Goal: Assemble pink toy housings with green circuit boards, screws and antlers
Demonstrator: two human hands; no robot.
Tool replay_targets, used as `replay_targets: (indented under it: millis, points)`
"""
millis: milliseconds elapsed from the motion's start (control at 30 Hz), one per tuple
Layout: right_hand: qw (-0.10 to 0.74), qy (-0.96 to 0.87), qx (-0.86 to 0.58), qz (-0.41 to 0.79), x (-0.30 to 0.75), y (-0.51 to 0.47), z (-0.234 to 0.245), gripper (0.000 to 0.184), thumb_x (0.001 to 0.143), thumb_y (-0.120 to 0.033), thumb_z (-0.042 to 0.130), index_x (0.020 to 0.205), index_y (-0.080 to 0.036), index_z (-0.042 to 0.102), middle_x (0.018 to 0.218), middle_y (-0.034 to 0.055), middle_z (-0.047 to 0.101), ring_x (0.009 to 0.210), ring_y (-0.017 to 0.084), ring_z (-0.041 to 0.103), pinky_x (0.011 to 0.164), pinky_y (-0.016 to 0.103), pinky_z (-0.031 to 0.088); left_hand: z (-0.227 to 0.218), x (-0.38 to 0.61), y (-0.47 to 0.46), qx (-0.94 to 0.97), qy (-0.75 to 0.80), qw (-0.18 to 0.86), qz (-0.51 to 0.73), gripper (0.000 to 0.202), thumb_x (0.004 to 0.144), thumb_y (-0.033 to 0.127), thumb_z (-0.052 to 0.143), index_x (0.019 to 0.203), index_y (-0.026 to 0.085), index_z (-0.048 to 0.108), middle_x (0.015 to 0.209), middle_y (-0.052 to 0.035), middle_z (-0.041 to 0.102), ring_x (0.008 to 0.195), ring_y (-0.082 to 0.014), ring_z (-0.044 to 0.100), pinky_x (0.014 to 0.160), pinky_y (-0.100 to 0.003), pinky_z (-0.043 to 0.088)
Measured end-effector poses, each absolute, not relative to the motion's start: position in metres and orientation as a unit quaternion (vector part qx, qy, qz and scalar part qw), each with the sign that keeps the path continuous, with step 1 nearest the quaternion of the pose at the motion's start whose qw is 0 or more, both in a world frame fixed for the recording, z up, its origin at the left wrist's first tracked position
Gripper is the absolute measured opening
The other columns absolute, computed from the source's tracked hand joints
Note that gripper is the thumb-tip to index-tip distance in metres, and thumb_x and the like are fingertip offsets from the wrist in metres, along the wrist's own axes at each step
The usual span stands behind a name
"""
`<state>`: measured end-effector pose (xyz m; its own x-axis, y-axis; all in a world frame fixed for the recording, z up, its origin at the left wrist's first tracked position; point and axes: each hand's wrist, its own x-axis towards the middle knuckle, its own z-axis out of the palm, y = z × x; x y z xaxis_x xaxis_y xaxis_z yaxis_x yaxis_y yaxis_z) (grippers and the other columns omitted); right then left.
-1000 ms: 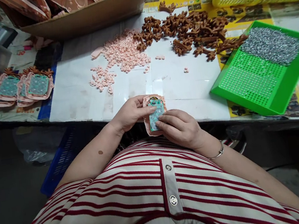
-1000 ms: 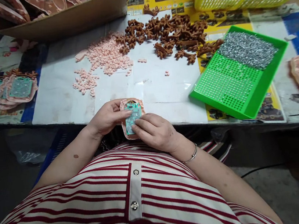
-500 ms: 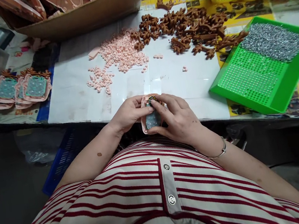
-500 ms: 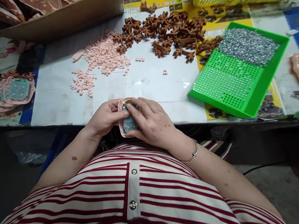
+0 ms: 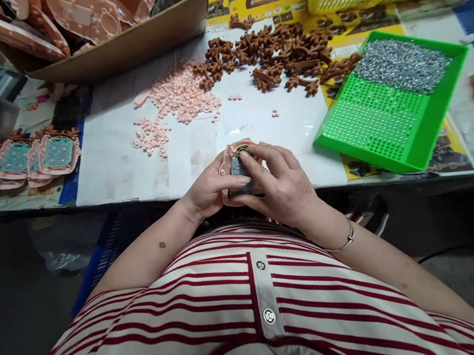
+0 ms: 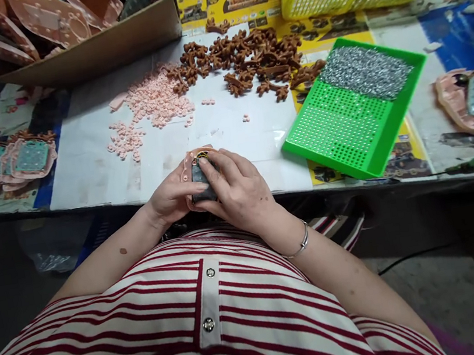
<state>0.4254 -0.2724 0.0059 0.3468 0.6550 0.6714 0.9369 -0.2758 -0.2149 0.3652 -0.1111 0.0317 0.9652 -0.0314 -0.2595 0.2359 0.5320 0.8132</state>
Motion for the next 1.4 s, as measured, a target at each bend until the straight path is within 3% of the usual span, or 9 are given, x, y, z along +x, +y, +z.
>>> replay_targets:
  millis: [267, 467, 767, 900, 1033, 1400]
  points:
    - [0.325, -0.507, -0.778, -0.180, 0.424, -0.280, 0.000, 0.074, 0.090, -0.061, 0.061, 0.145, -0.013, 0.049, 0.135, 0.0220, 0.061, 0.127, 0.036, 0.056, 0.104, 0.057, 0.052, 0.033, 0.373, -0.122, 0.517, 0.141, 0.841, -0.066, 0.057, 0.062, 0.008, 0.076, 0.116, 0.022, 0.064, 0.111, -0.0011, 0.068, 0.104, -0.0174, 0.065, 0.095, -0.029, 0.049]
    - [0.326, -0.493, -0.795, -0.140, 0.423, -0.279, 0.001, 0.077, 0.090, -0.059, 0.061, 0.148, -0.012, 0.045, 0.138, 0.0234, 0.058, 0.128, 0.038, 0.053, 0.105, 0.060, 0.050, 0.031, 0.374, -0.121, 0.528, 0.142, 0.835, -0.050, 0.053, 0.061, 0.009, 0.074, 0.112, 0.020, 0.066, 0.112, -0.0014, 0.067, 0.111, -0.0201, 0.061, 0.100, -0.030, 0.045]
    - [0.337, -0.480, -0.799, -0.131, 0.422, -0.272, 0.008, 0.072, 0.090, -0.059, 0.061, 0.139, -0.007, 0.054, 0.131, 0.0258, 0.062, 0.119, 0.038, 0.058, 0.098, 0.061, 0.053, 0.032, 0.374, -0.123, 0.542, 0.160, 0.824, -0.045, 0.041, 0.067, 0.014, 0.076, 0.106, 0.019, 0.065, 0.102, -0.0011, 0.067, 0.097, -0.0168, 0.063, 0.090, -0.028, 0.048]
    - [0.423, -0.454, -0.775, -0.118, 0.438, -0.279, 0.012, 0.051, 0.093, -0.051, 0.061, 0.131, -0.017, 0.062, 0.118, 0.0180, 0.066, 0.109, 0.031, 0.063, 0.092, 0.054, 0.056, 0.034, 0.374, -0.122, 0.515, 0.175, 0.834, -0.097, 0.047, 0.069, 0.017, 0.079, 0.112, 0.020, 0.060, 0.088, 0.0010, 0.067, 0.074, -0.0136, 0.064, 0.072, -0.027, 0.050]
    - [0.486, -0.408, -0.770, -0.072, 0.459, -0.285, 0.020, 0.028, 0.097, -0.031, 0.058, 0.123, -0.028, 0.068, 0.116, 0.0114, 0.066, 0.111, 0.026, 0.064, 0.095, 0.049, 0.055, 0.036, 0.375, -0.121, 0.503, 0.161, 0.839, -0.133, 0.049, 0.066, 0.020, 0.083, 0.110, 0.019, 0.059, 0.085, -0.0002, 0.070, 0.071, -0.0151, 0.066, 0.070, -0.030, 0.053]
    - [0.503, -0.428, -0.751, -0.002, 0.468, -0.276, 0.021, 0.011, 0.093, -0.030, 0.062, 0.097, -0.024, 0.070, 0.116, 0.0104, 0.067, 0.113, 0.025, 0.064, 0.096, 0.046, 0.054, 0.033, 0.376, -0.118, 0.515, 0.162, 0.827, -0.156, 0.048, 0.065, 0.018, 0.083, 0.102, 0.017, 0.054, 0.080, 0.0012, 0.068, 0.068, -0.0136, 0.066, 0.068, -0.029, 0.053]
